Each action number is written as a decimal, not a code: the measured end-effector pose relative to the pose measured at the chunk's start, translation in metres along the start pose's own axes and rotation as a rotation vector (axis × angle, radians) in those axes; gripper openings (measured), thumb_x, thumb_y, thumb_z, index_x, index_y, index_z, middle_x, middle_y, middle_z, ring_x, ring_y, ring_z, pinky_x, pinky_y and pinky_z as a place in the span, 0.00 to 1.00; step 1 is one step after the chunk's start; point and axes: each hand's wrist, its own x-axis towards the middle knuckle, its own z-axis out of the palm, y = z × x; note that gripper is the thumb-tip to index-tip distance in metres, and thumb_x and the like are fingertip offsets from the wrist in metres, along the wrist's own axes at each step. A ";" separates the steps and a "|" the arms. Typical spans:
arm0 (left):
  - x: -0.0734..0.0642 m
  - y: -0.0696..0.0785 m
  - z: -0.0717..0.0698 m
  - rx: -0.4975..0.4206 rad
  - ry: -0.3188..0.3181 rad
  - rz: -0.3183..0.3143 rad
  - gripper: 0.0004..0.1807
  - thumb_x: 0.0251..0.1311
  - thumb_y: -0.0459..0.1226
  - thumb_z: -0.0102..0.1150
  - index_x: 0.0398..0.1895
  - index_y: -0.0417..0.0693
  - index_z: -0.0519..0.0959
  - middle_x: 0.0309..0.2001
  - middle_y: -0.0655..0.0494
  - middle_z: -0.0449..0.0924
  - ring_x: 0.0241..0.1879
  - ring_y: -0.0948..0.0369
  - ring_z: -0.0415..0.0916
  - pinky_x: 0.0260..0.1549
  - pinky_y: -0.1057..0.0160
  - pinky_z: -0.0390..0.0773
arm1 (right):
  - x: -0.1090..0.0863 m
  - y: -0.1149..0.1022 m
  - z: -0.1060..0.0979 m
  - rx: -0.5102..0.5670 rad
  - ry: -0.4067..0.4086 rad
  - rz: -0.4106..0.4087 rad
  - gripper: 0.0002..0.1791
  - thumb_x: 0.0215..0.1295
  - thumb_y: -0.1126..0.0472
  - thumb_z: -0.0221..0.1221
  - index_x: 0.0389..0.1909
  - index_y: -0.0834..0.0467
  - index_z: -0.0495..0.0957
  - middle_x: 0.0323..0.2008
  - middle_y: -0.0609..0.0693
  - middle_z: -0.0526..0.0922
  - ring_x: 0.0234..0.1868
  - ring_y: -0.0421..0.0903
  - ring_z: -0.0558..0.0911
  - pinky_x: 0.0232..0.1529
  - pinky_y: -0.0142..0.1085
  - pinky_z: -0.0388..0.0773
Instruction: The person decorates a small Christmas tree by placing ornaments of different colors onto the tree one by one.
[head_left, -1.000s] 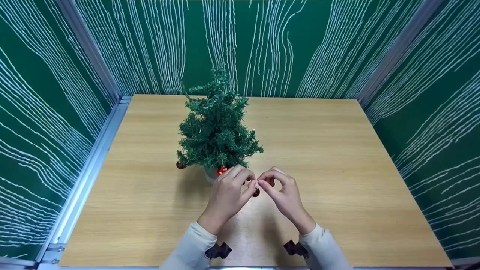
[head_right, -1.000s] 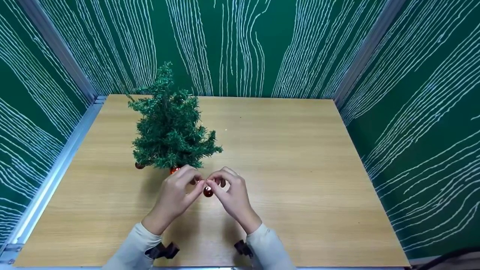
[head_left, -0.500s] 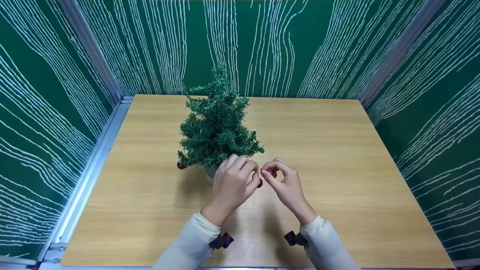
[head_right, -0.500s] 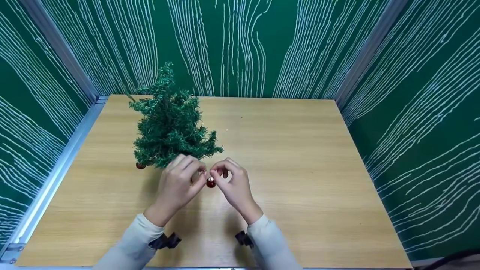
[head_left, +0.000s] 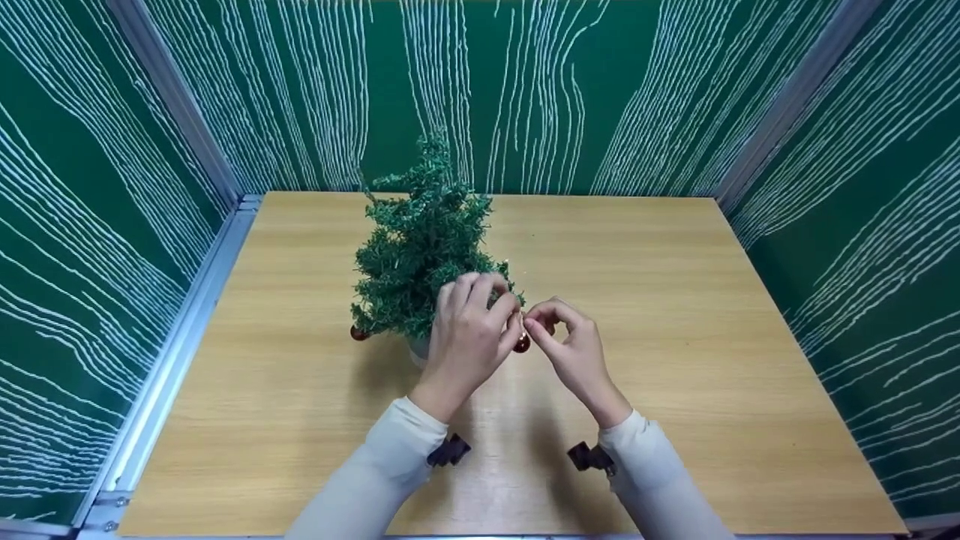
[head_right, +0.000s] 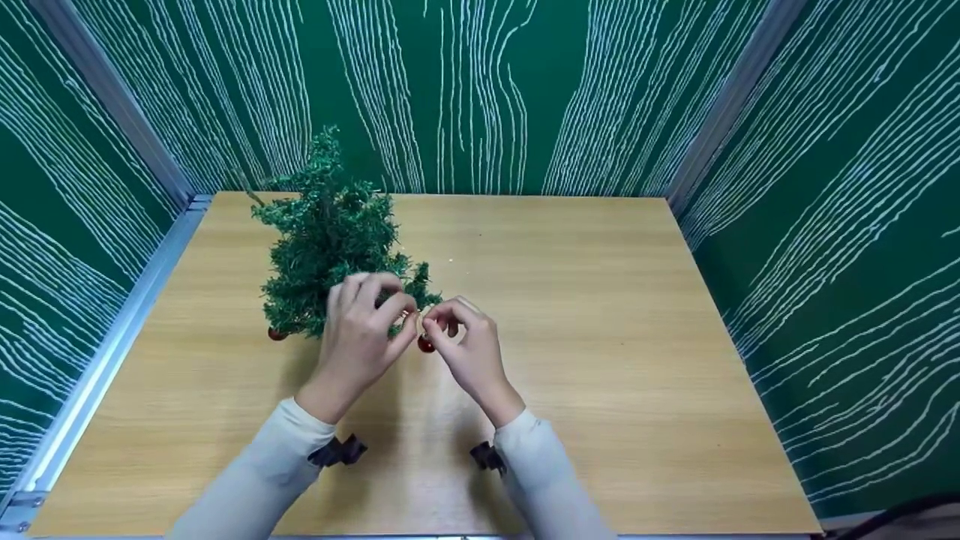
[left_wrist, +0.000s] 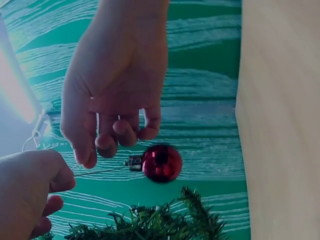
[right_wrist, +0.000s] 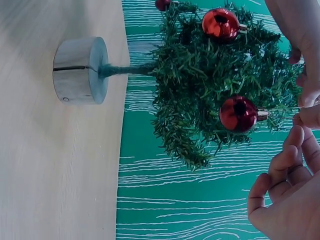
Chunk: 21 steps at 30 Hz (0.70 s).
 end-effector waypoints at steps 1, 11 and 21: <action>0.002 -0.001 0.001 0.030 -0.001 0.006 0.05 0.60 0.43 0.59 0.32 0.54 0.82 0.47 0.57 0.76 0.50 0.56 0.69 0.47 0.56 0.70 | 0.002 0.001 0.000 -0.004 -0.001 0.006 0.03 0.61 0.71 0.63 0.30 0.67 0.80 0.25 0.49 0.77 0.29 0.37 0.72 0.35 0.36 0.71; 0.014 -0.004 0.008 0.209 -0.090 0.053 0.06 0.60 0.43 0.61 0.36 0.52 0.82 0.46 0.57 0.78 0.46 0.58 0.75 0.49 0.62 0.75 | 0.016 0.006 0.002 -0.045 0.004 0.081 0.03 0.62 0.71 0.63 0.31 0.68 0.80 0.25 0.47 0.77 0.29 0.37 0.72 0.35 0.32 0.70; 0.031 0.002 0.006 0.350 -0.197 -0.031 0.04 0.62 0.42 0.62 0.36 0.53 0.81 0.32 0.59 0.79 0.28 0.61 0.79 0.26 0.65 0.78 | 0.033 0.045 0.011 -0.056 0.022 0.164 0.03 0.63 0.68 0.63 0.33 0.65 0.81 0.29 0.50 0.81 0.29 0.37 0.74 0.33 0.27 0.68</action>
